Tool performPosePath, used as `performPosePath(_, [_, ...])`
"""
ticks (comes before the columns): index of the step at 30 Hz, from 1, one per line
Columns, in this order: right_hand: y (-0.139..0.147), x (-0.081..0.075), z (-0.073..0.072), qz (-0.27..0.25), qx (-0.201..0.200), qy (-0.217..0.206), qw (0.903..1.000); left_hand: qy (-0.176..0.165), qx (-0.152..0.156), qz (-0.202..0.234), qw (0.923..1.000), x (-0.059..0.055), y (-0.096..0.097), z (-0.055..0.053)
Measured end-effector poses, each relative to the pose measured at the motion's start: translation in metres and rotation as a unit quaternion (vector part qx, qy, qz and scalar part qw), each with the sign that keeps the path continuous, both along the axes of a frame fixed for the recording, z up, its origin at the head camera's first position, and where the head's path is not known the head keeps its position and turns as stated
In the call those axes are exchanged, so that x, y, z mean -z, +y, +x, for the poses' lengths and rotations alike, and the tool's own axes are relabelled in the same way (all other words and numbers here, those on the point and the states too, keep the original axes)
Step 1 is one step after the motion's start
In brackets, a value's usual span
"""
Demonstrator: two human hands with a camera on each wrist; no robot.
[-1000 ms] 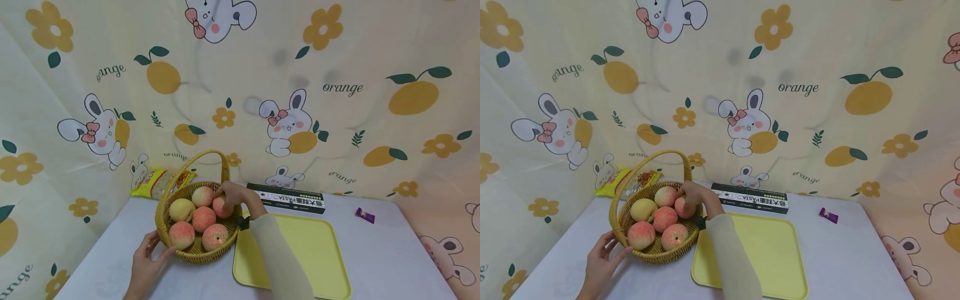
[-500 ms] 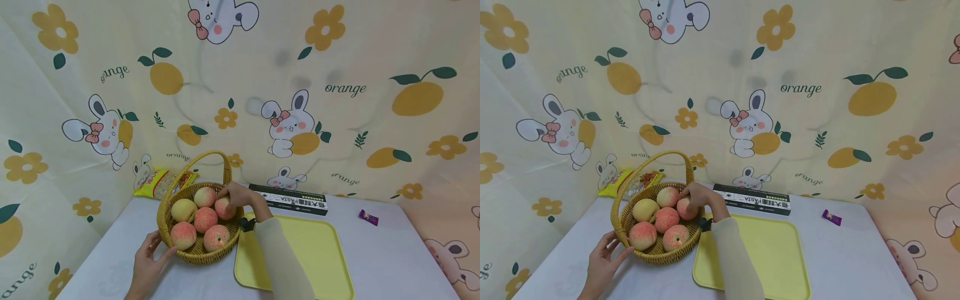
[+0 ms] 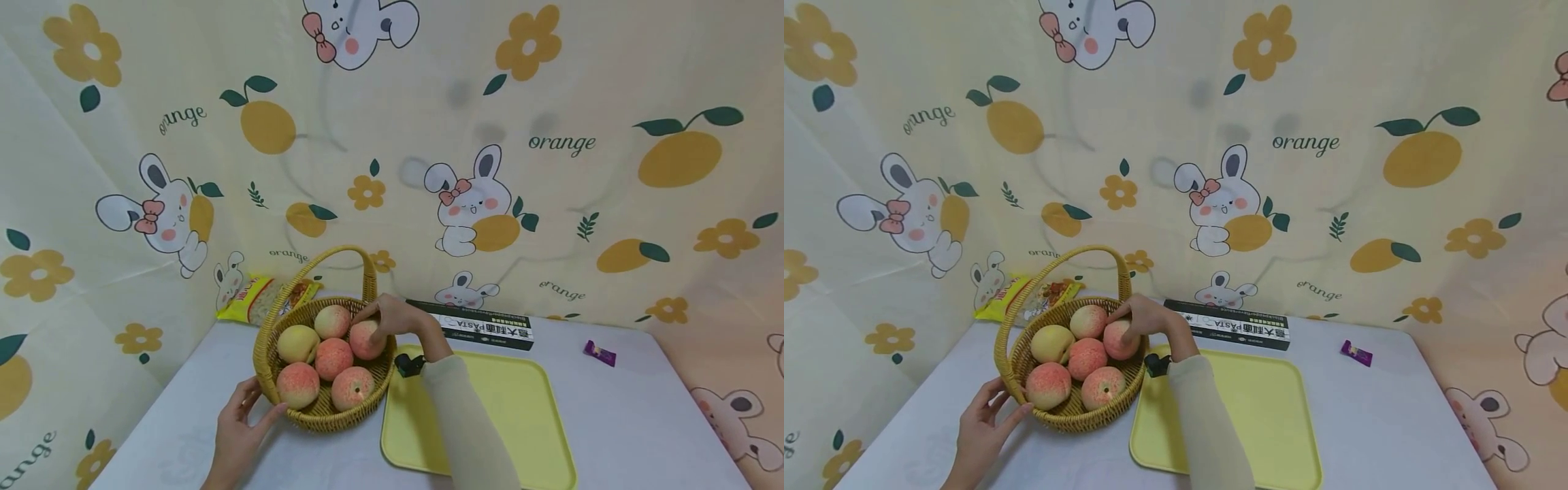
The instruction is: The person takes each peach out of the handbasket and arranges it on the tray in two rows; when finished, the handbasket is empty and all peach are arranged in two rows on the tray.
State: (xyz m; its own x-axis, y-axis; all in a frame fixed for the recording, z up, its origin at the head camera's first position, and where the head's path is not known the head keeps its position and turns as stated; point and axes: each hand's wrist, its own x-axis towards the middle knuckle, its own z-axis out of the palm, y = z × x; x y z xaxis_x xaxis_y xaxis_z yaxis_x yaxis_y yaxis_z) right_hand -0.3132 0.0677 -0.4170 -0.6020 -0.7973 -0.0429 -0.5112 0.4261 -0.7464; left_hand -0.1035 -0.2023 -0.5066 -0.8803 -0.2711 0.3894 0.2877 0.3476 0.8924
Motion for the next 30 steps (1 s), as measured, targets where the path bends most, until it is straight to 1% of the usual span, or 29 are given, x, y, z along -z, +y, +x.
performPosePath(4, [0.002,-0.004,0.003,-0.018,0.0,-0.005,0.9998,0.014,0.005,-0.002,0.9999,0.002,0.0,0.0])
performPosePath(6, [0.004,-0.008,0.004,-0.044,-0.006,-0.009,0.999,0.02,0.007,-0.002,0.9998,0.003,0.0,0.0])
performPosePath(7, [0.006,-0.014,0.007,-0.058,-0.009,-0.016,0.9982,0.022,0.008,-0.001,0.9997,0.002,0.001,0.0])
performPosePath(8, [0.007,-0.016,0.008,-0.069,-0.01,-0.02,0.9974,0.023,0.008,0.0,0.9997,0.002,0.0,0.0])
performPosePath(12, [0.013,-0.021,0.01,-0.105,0.001,-0.045,0.9935,0.029,0.01,0.002,0.9995,0.001,0.0,0.0])
performPosePath(13, [0.016,-0.022,0.01,-0.11,0.007,-0.052,0.9926,0.032,0.012,0.002,0.9994,0.001,0.0,0.0])
performPosePath(14, [0.018,-0.018,0.008,-0.117,0.012,-0.055,0.9916,0.034,0.014,0.002,0.9993,0.001,-0.001,-0.001])
performPosePath(17, [0.027,-0.017,0.008,-0.142,0.015,-0.066,0.9875,0.038,0.017,0.002,0.9991,0.001,-0.001,-0.001])
performPosePath(21, [0.041,-0.016,0.009,-0.177,0.02,-0.09,0.9799,0.047,0.02,0.001,0.9987,0.002,-0.002,-0.002])
performPosePath(24, [0.052,-0.016,0.01,-0.2,0.032,-0.11,0.9731,0.058,0.024,0.001,0.998,0.003,-0.003,-0.002])
performPosePath(27, [0.063,-0.016,0.011,-0.215,0.047,-0.126,0.9674,0.063,0.028,0.002,0.9976,0.002,-0.003,-0.002])
performPosePath(30, [0.074,-0.014,0.014,-0.223,0.059,-0.137,0.9634,0.059,0.029,0.001,0.9978,0.002,-0.003,-0.002])
